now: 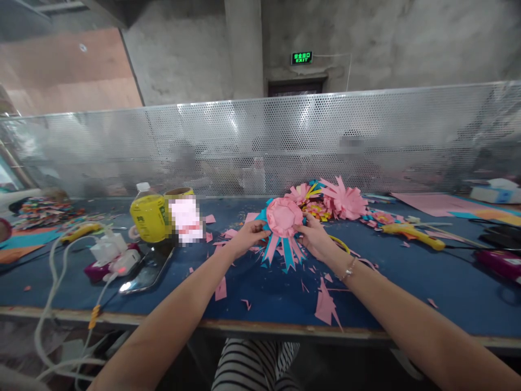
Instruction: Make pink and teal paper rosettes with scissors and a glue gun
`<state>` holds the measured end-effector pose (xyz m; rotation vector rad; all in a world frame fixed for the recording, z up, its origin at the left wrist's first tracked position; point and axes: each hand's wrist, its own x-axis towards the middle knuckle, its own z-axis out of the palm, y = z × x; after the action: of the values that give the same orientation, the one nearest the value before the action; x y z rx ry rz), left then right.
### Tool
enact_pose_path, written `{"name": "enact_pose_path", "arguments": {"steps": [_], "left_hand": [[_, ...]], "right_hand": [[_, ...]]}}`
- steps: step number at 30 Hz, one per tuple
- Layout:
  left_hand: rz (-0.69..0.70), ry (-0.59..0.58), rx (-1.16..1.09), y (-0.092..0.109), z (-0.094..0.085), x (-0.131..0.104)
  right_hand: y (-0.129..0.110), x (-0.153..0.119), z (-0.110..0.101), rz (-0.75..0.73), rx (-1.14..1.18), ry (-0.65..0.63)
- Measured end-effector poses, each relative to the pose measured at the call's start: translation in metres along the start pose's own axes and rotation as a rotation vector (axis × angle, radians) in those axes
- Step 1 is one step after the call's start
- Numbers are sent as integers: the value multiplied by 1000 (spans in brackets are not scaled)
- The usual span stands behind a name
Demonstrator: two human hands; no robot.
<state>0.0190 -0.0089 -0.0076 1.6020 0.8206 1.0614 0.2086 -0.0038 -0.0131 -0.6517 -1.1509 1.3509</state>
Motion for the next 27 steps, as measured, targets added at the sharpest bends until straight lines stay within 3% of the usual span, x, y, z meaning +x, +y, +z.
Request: {"name": "enact_pose_path", "arguments": {"steps": [12,21,27], "left_hand": [[-15,-3,-68,-4,-2,1],[13,136,55,-5,-2,4],[69,92,-21,0,2,2]], "right_hand": [[-1,-1,2,-25,-61,-23],[-4,-3,6,-38,-83,-23],[-1,-3,4,-90,-100,-45]]}}
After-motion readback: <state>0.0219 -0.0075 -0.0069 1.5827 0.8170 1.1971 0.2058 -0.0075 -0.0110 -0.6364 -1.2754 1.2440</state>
